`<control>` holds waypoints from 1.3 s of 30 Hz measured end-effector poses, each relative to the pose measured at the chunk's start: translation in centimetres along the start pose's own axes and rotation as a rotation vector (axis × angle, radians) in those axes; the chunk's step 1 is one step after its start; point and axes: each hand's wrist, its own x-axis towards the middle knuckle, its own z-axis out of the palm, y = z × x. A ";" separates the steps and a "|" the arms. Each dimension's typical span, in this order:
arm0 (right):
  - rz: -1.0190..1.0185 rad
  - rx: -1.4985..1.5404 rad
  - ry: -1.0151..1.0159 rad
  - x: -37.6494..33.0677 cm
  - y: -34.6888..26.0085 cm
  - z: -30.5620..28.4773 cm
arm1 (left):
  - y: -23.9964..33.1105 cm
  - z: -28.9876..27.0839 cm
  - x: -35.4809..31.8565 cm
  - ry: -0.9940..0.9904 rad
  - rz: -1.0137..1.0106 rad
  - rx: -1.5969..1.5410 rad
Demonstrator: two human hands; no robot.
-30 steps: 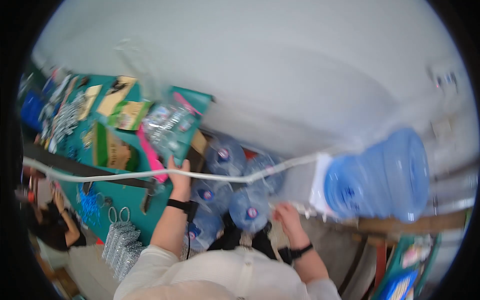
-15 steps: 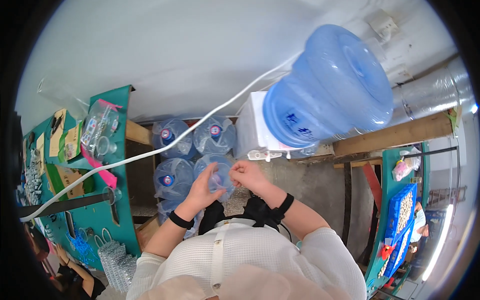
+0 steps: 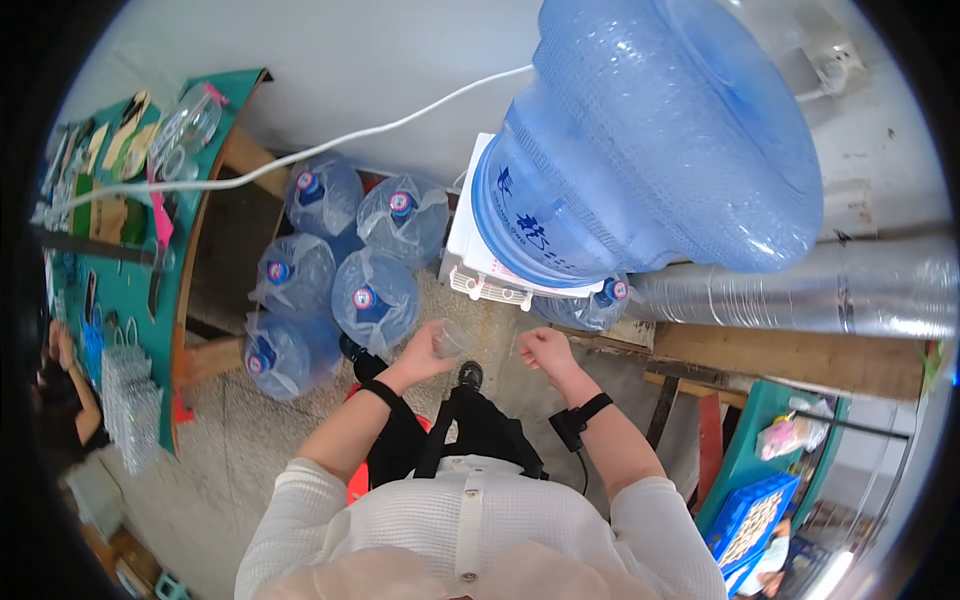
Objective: The recorder gets a cup of water from a dispenser and then checks a work station.
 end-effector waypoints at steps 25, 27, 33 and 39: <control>-0.001 0.150 0.185 11.7 7.0 -1.7 | -7.3 17.9 13.8 0.374 -0.118 -0.065; -0.025 0.139 0.181 12.1 7.5 -2.0 | -7.3 18.4 14.8 0.386 -0.105 -0.061; -0.124 0.075 0.155 12.4 8.1 -2.4 | -8.1 19.8 16.3 0.460 -0.031 -0.029; -0.156 -0.058 0.158 13.6 9.1 -3.5 | -8.4 19.7 16.9 0.430 -0.057 -0.074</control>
